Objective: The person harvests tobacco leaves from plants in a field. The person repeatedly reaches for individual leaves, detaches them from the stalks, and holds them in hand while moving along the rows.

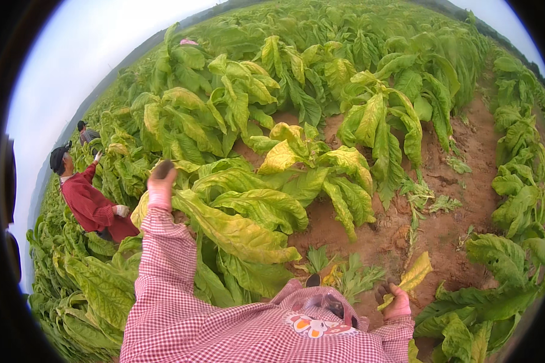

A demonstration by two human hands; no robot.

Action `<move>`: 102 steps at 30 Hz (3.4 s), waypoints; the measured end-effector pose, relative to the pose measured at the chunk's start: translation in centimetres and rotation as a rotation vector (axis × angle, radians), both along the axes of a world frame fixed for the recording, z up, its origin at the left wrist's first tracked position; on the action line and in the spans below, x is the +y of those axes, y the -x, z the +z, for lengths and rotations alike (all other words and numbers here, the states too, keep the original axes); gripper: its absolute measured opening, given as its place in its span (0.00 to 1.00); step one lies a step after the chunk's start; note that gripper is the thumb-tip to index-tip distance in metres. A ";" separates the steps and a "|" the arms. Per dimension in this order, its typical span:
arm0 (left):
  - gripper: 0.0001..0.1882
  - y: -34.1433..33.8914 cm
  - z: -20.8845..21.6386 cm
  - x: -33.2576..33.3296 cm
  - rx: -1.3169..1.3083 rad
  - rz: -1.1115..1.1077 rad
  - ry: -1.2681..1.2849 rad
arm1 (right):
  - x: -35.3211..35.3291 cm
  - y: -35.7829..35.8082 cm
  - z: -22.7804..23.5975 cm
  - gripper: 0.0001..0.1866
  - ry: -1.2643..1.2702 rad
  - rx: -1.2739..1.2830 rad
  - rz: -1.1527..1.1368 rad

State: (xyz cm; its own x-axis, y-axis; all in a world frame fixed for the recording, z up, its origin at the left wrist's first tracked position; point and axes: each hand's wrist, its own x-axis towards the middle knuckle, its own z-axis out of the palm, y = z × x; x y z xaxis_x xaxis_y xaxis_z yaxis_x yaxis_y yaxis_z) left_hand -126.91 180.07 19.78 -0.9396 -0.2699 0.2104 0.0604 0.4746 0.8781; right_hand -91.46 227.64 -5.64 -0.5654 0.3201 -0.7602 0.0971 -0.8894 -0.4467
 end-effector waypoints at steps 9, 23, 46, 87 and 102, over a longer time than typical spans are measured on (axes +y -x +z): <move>0.21 12.9 -4.1 -25.6 -0.215 0.459 -0.277 | -2.4 4.6 2.7 0.14 -0.080 -0.113 -0.031; 0.22 14.5 -4.1 -21.2 -0.537 0.079 -0.384 | -4.5 15.6 3.1 0.18 -0.085 0.002 0.218; 0.20 11.2 -2.4 -16.4 -0.307 0.047 -0.403 | -1.5 15.4 1.6 0.17 -0.098 -0.082 0.247; 0.29 16.5 -2.4 -28.5 -0.207 0.506 0.333 | -1.2 16.6 4.8 0.13 0.037 -0.295 0.128; 0.56 -3.2 -12.6 31.9 0.024 -0.646 1.113 | 10.7 29.1 4.4 0.26 -1.135 -0.010 1.826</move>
State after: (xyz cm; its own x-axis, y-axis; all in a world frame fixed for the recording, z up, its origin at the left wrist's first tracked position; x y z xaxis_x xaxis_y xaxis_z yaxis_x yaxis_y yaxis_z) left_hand -123.67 211.93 7.16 -0.8265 0.5611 0.0460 0.5625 0.8264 0.0252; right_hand -120.57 238.38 -1.26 -0.6876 -0.2346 -0.6871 0.3162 0.7551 -0.5742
